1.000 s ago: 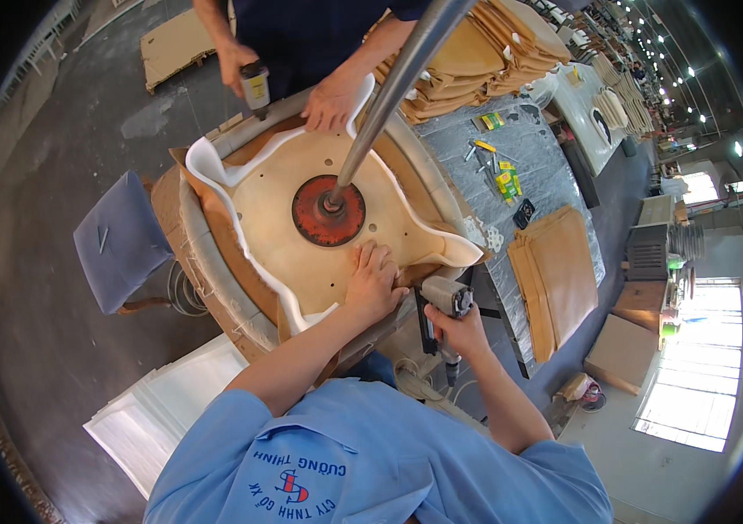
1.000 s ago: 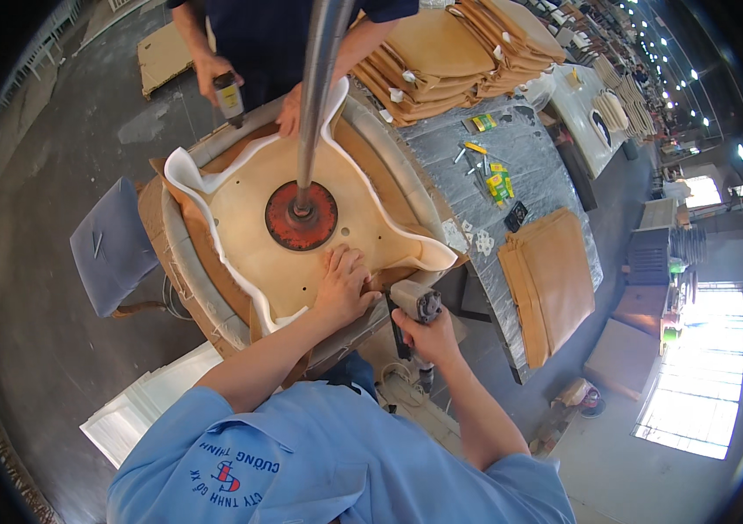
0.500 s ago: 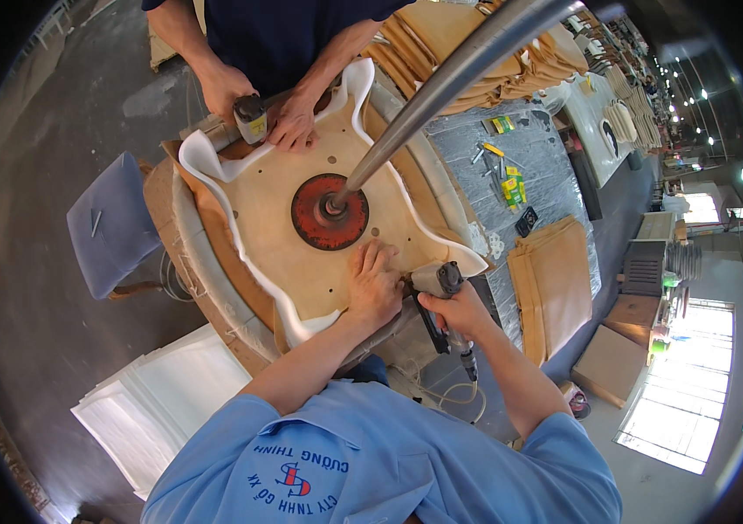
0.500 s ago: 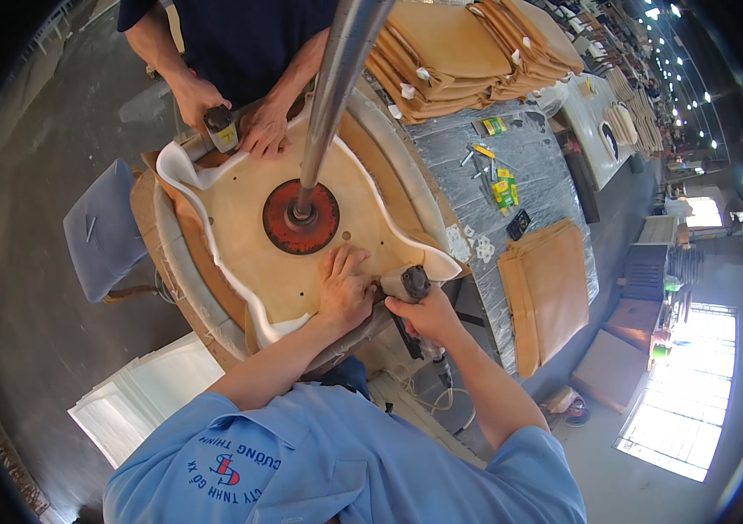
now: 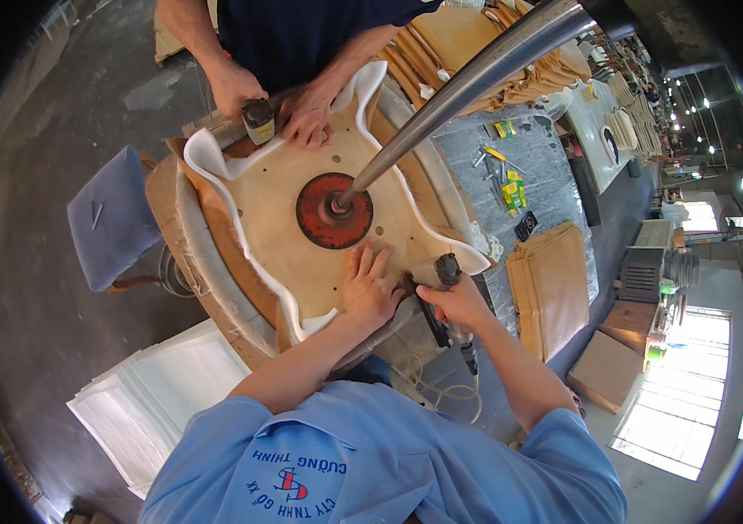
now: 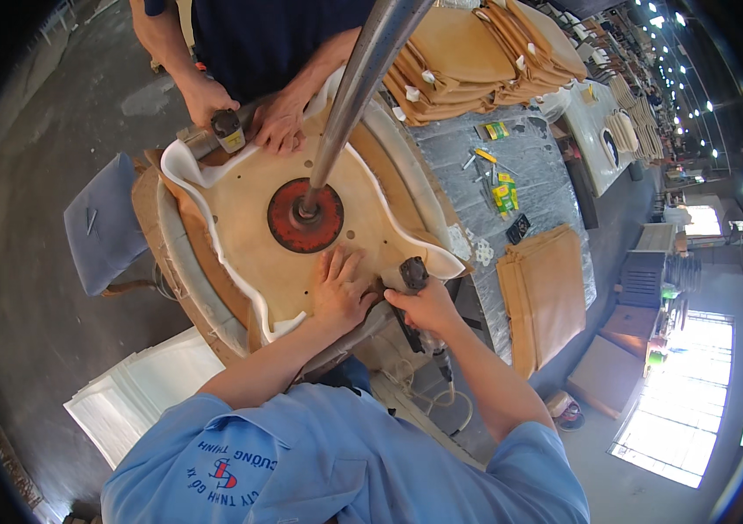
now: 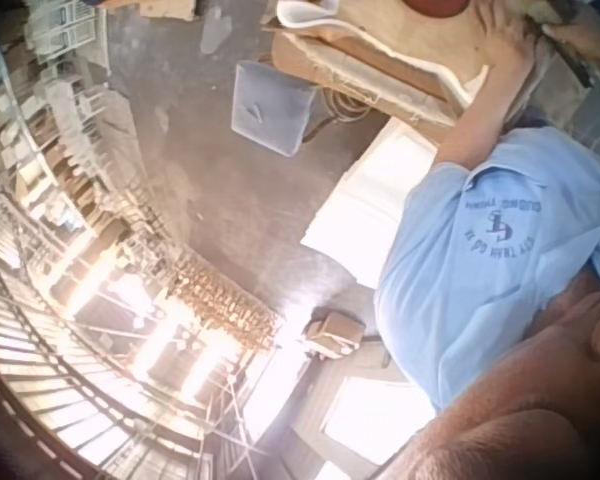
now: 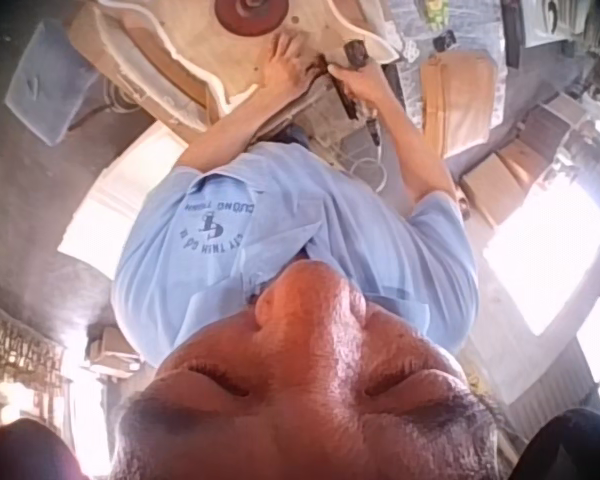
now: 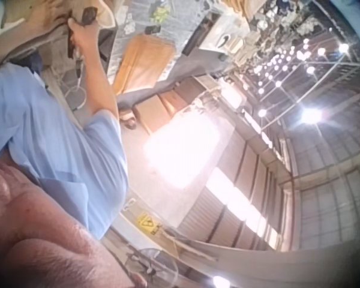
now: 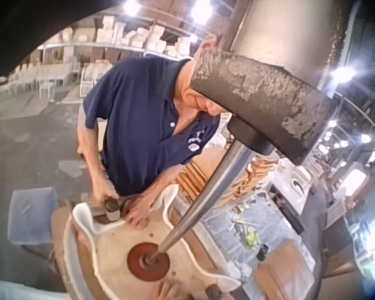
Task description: The person staples fabric to the underside of a chair seat using a staple gun while a coworker assists by holding the seat and applying staples. The person then places a cardboard sheet over the seat and covers it with a white protective sheet.
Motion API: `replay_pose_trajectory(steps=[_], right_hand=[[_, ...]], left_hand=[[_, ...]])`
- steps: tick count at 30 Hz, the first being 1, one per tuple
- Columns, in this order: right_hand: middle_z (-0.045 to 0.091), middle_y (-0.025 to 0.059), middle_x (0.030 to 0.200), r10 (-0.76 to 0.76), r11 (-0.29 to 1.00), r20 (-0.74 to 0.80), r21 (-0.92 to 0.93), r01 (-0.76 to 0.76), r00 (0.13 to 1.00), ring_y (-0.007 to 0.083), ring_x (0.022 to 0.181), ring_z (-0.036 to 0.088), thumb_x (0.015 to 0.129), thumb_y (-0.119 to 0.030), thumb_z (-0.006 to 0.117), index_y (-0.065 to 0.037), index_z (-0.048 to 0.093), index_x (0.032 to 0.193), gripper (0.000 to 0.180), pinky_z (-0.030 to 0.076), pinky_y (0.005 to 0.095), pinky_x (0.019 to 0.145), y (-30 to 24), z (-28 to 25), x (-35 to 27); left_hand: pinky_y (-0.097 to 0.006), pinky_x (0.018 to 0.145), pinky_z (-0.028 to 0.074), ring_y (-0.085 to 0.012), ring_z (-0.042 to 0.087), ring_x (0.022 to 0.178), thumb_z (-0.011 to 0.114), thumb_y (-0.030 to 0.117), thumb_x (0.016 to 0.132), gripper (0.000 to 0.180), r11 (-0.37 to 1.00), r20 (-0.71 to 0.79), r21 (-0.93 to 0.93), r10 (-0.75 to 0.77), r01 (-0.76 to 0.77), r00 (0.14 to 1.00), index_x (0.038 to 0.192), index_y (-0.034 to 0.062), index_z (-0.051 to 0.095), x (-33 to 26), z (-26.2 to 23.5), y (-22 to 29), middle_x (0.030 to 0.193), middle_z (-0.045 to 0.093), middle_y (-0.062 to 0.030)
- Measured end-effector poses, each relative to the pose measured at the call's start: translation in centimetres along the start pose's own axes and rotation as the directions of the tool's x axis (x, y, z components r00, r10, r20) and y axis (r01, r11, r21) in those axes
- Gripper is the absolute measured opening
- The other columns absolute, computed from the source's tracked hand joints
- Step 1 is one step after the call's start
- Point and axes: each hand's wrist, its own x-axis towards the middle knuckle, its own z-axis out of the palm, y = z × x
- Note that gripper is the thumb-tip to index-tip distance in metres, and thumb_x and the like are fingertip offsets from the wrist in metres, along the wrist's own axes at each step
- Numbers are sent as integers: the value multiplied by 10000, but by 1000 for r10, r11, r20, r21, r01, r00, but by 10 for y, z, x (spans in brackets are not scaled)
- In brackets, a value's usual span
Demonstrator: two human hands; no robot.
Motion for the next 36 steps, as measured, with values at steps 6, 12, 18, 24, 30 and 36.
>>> replay_pose_trajectory(steps=[6,12,18,24,30,36], right_hand=[[697,35,754,-18,1000,22,2,18,1000,115,516,598,952,-223,884,1,723,1117,322,470,312,469,-3,5,-12],[701,43,772,4,996,-40,-89,-7,999,122,499,582,931,-209,893,10,702,1198,395,467,315,470,-11,19,-6],[694,40,745,-34,997,-22,-69,32,999,124,513,592,935,-217,887,11,706,1192,388,469,317,476,-11,16,-6],[695,30,731,-4,993,39,-114,8,999,111,531,598,960,-226,864,-3,745,1178,334,483,317,495,-7,14,-20],[701,34,724,-26,989,20,-144,29,999,110,534,603,966,-249,860,-16,768,1118,293,488,324,500,-12,25,-18],[689,25,717,-62,983,-29,-174,56,998,119,527,611,957,-265,869,-9,756,1133,330,485,314,495,-13,26,-13]], left_hand=[[-615,1353,172,-388,304,1639,825,245,864,158,996,-2,-70,-54,54,999,945,119,876,-1,3,-1,1604,535,-71],[-601,1368,145,-388,280,1655,805,249,881,185,997,61,-19,-71,73,996,985,110,870,1,2,-1,1625,522,-78],[-605,1378,121,-413,258,1665,812,305,906,226,997,72,-45,-57,60,996,960,91,857,-9,-8,-7,1687,483,-82],[-608,1373,138,-417,292,1649,823,278,891,183,995,61,-36,-88,91,994,912,99,850,-8,-5,-8,1676,494,-89],[-609,1370,136,-407,281,1652,826,263,884,167,993,58,-57,-102,106,993,906,99,848,-11,-3,-7,1668,500,-96],[-641,1367,105,-406,231,1675,819,298,902,202,996,140,9,-92,92,986,975,114,852,-15,-17,-8,1690,478,-96]])
